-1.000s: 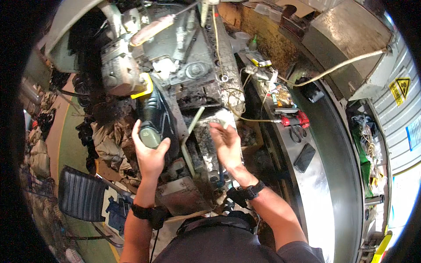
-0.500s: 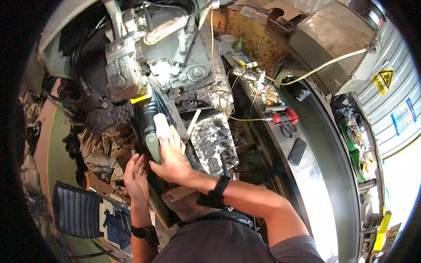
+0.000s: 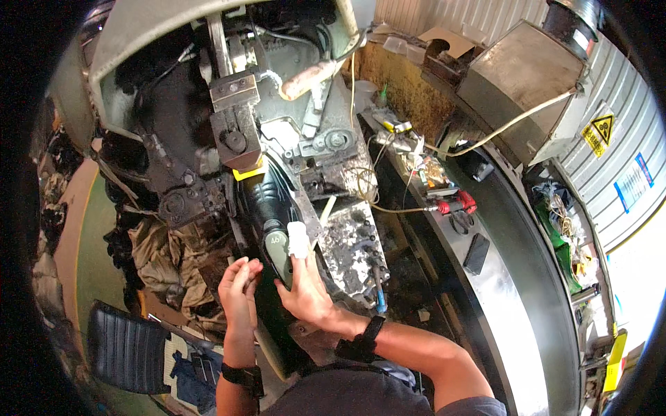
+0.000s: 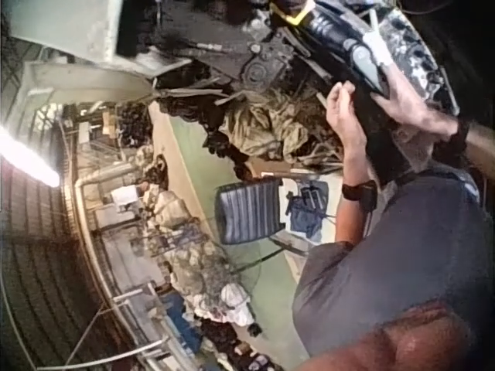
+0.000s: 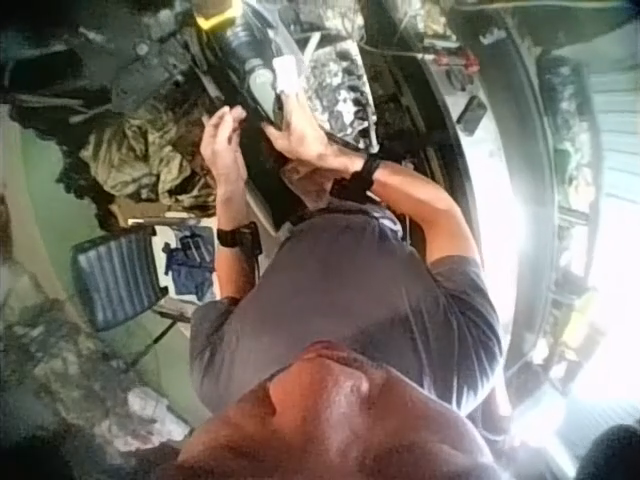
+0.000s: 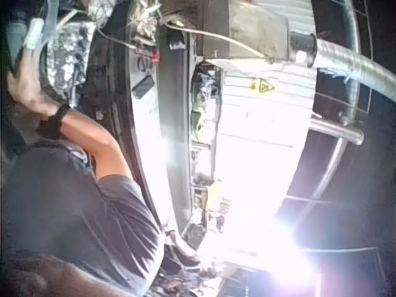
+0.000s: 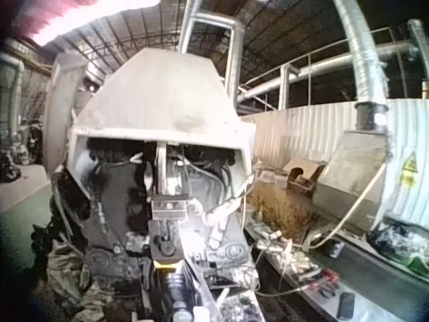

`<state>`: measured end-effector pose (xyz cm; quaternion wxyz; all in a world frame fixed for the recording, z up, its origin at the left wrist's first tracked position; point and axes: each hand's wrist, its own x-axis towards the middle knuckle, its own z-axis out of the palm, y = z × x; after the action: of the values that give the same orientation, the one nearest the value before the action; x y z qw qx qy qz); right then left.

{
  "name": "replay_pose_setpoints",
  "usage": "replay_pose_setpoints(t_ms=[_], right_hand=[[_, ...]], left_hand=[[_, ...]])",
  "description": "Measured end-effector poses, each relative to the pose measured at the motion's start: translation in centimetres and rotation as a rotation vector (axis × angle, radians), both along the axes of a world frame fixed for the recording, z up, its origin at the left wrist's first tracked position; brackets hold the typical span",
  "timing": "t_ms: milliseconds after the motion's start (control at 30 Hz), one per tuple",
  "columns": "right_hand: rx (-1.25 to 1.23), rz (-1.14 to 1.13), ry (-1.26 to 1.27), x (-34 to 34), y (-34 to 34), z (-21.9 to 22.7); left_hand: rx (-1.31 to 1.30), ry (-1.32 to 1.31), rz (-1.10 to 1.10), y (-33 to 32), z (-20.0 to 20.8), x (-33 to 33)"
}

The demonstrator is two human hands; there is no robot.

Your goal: Operating a shoe-lasting or molding machine to shape the upper over the last.

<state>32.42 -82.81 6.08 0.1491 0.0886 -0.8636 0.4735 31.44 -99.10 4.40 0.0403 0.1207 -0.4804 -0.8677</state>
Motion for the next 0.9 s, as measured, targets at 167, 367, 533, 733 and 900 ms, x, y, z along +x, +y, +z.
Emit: replay_pose_setpoints(t_ms=[167,367,533,733,900], right_hand=[[-0.496,0.088,-0.319,2.3,2.6,4.1],[-0.163,0.333,-0.197,6.4,11.1,12.9],[-0.649,0.338,0.046,8.4,15.0,11.8],[-0.821,0.282,0.134,13.9,25.0,7.7],[-0.575,-0.075,0.197,20.7,32.3,4.5]], left_hand=[[0.011,0.074,0.024,-0.2,2.4,-1.1],[0.212,-0.134,-0.339,1.8,10.7,-3.9],[0.370,-0.164,-0.236,4.2,9.4,-1.0],[0.245,-0.147,-0.362,14.7,10.6,1.7],[0.141,-0.208,-0.465,25.6,8.0,4.6]])
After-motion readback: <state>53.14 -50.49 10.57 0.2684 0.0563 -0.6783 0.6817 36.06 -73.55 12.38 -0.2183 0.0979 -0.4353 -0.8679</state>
